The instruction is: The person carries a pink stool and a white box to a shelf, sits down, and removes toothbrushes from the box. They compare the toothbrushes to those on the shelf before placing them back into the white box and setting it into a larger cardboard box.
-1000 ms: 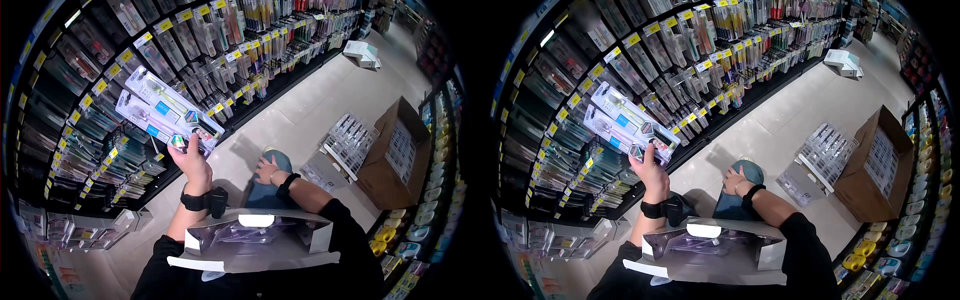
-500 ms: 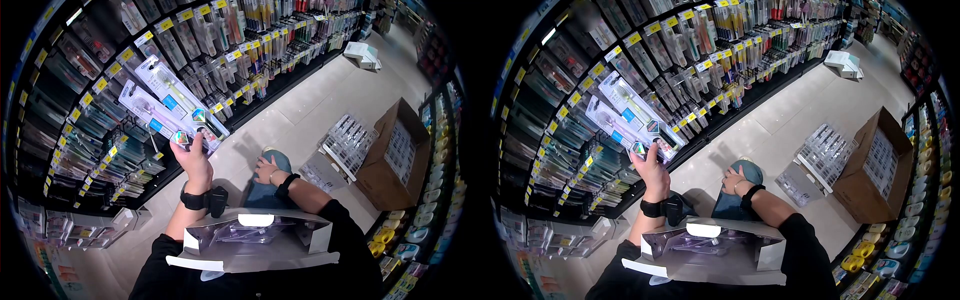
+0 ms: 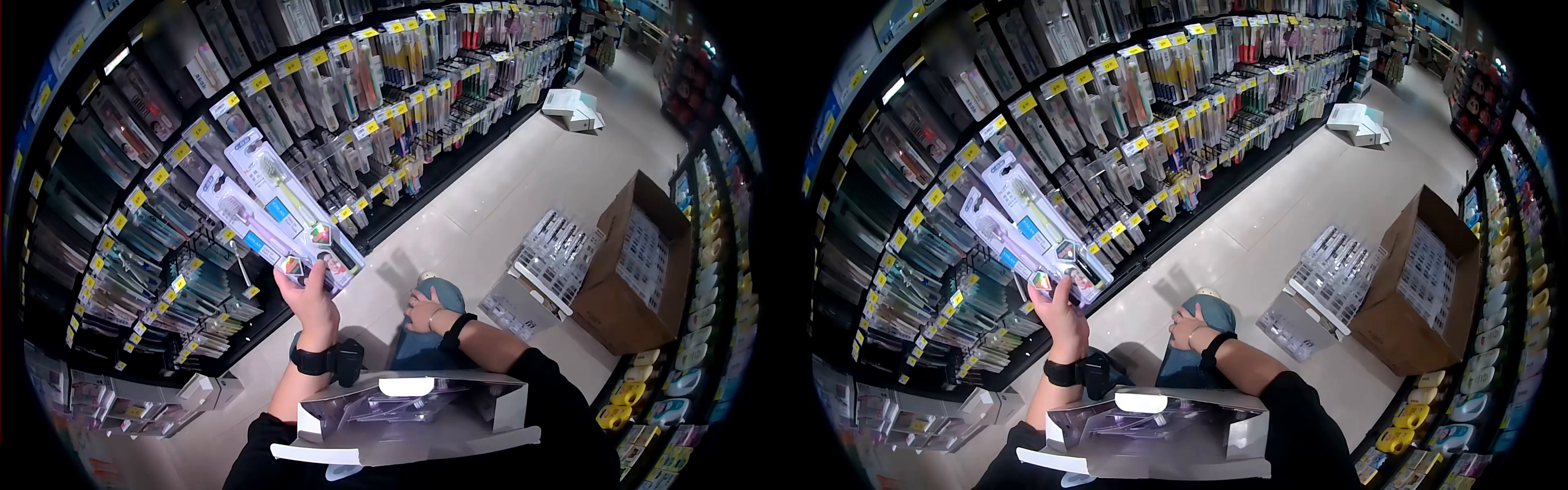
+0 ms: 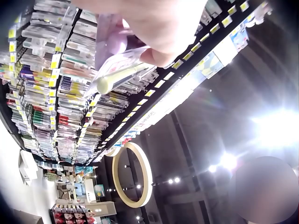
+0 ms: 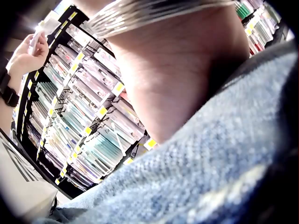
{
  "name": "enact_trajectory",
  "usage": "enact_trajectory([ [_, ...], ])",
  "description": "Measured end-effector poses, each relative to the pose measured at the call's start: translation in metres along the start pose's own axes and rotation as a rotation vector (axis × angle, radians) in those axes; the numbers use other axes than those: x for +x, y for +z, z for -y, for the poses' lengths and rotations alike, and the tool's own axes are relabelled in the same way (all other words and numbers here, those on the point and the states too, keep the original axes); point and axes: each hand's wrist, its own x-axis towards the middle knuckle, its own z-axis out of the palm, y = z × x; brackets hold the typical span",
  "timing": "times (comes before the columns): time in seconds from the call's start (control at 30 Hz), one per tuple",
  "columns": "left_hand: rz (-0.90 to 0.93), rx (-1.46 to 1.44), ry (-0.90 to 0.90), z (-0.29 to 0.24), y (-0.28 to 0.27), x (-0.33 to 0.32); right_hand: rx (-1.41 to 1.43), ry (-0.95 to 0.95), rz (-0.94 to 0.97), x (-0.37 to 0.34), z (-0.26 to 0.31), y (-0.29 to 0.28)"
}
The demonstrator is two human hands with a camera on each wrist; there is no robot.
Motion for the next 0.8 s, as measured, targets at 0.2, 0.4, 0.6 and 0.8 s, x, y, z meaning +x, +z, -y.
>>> enact_trajectory([
  [0.2, 0.018, 0.003, -0.023, 0.002, -0.002, 0.000, -0.012, 0.004, -0.017, 0.004, -0.001, 0.007],
  [0.4, 0.031, -0.015, 0.009, 0.007, -0.003, 0.000, -0.039, -0.005, 0.021, 0.004, 0.002, 0.002],
  [0.6, 0.061, -0.020, -0.026, 0.001, -0.003, 0.001, -0.022, 0.004, 0.027, 0.001, 0.001, -0.002],
  [0.8, 0.092, 0.003, -0.009, -0.003, -0.010, -0.001, -0.044, 0.007, 0.035, 0.000, 0.003, -0.002],
])
